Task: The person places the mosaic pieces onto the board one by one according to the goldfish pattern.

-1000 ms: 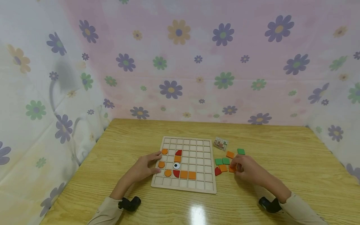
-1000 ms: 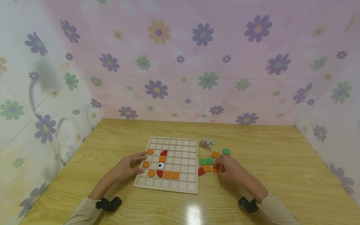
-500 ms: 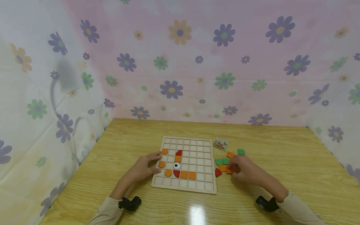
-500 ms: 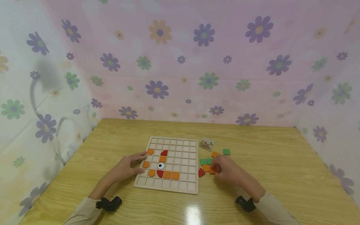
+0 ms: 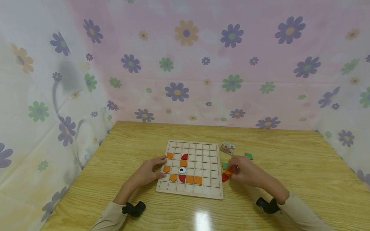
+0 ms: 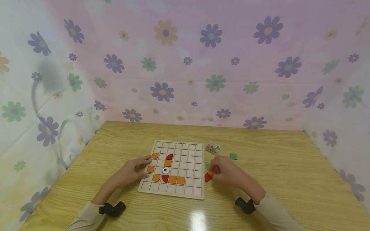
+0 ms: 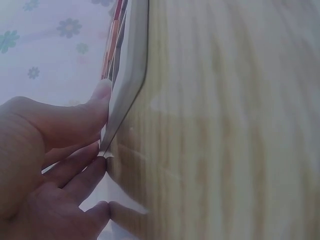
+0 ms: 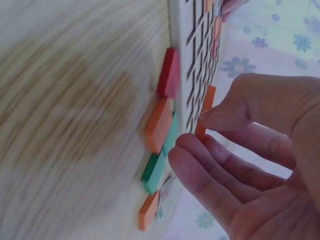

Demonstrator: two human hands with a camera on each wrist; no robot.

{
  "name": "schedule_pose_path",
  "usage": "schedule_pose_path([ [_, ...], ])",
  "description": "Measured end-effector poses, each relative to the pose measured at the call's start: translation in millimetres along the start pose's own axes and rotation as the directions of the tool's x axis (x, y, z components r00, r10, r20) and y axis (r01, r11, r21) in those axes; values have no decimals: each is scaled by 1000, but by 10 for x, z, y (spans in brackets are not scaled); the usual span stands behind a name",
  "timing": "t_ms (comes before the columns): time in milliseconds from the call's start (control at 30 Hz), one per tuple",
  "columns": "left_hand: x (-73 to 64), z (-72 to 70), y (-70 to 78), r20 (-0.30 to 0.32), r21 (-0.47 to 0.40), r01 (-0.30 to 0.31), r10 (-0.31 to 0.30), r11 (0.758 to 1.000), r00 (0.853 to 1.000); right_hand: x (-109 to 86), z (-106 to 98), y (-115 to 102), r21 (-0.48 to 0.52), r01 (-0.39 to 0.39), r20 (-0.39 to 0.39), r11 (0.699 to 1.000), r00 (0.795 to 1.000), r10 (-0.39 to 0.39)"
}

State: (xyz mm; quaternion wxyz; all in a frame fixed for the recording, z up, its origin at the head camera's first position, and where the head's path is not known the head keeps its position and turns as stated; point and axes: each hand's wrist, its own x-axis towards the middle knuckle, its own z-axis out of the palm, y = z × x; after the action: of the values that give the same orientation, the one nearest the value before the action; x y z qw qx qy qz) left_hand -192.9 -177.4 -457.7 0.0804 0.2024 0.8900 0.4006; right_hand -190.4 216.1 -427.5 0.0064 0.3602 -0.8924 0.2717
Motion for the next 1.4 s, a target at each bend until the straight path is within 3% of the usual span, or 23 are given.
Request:
schedule_pose_path([
  [400, 0, -3, -10, 2, -13, 9, -9, 1000, 1000, 272, 172, -204, 59, 47, 43, 997, 998, -49],
  [900, 12, 12, -20, 1, -20, 5, -5, 1000, 1000, 634, 454, -431, 143, 0, 129, 990, 991, -18],
  [1400, 11, 13, -18, -6, -15, 11, -11, 1000, 1000, 841, 631, -585, 126, -43, 125, 991, 992, 27],
])
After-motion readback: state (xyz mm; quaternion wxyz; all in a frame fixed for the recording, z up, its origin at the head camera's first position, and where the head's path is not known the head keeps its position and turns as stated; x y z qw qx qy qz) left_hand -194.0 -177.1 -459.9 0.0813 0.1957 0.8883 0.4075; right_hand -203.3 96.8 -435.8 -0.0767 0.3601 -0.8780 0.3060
